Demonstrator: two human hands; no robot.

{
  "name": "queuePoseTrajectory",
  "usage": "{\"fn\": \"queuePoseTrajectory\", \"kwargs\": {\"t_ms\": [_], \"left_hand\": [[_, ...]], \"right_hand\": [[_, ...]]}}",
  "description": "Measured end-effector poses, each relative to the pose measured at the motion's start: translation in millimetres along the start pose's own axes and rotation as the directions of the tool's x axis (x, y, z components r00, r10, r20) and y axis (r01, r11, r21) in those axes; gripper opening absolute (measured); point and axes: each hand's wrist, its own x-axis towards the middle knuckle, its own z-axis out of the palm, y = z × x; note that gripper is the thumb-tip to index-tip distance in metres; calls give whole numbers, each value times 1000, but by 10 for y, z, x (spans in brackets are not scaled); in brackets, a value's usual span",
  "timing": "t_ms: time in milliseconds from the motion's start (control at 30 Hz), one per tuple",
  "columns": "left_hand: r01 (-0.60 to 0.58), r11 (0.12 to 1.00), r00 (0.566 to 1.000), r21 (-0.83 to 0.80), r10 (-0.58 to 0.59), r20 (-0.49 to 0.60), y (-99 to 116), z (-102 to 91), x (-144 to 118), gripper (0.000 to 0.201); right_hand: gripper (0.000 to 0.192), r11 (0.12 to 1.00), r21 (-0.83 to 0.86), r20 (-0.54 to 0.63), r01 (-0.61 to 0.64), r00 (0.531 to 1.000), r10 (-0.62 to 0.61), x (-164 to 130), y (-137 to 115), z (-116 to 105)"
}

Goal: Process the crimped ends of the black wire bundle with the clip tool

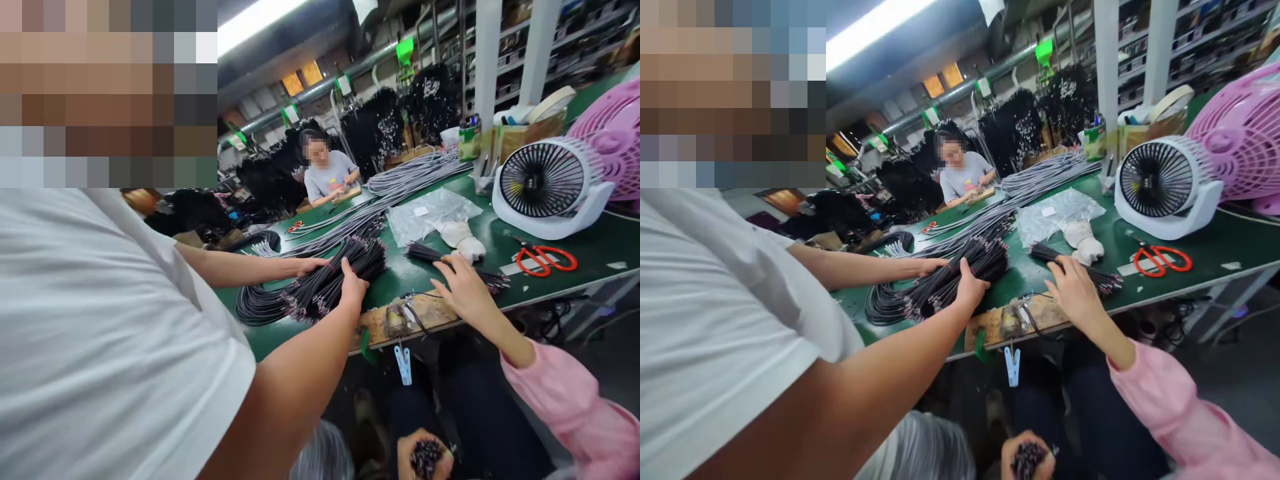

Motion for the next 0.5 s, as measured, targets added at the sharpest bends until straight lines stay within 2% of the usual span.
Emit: {"fn": "queuePoseTrajectory", "kwargs": {"t_ms": [100, 167, 233, 300, 367, 433, 500], "left_hand": [[14, 1000, 1000, 10, -14, 11, -193, -80, -147, 23], [1, 1000, 999, -28, -2, -39, -274, -128, -188, 25], [-19, 996, 993, -87, 9, -118, -287, -166, -179, 26], [-39, 996, 991, -80, 28, -128, -235, -199, -142, 20], [-89, 995, 993, -41, 86, -83, -146, -232, -98, 13], [-157, 987, 987, 25, 157, 33, -57, -265, -59, 9], [-203, 978, 974, 52, 196, 115, 5, -297, -32, 6]], "right_hand": [[21, 955, 277, -153, 110, 986, -69, -655, -223, -44], [24, 901, 410, -195, 139, 979, -63, -1116, -364, -20], [24, 863, 499, -157, 73, 988, 7, -1489, -472, 44], [16, 801, 586, 10, -121, 990, 142, -1716, -545, 114], [12, 665, 658, 284, -352, 935, 213, -1792, -591, 159], [18, 509, 699, 499, -502, 853, 156, -1760, -625, 173], [21, 413, 732, 575, -541, 817, 51, -1681, -658, 167]]}}
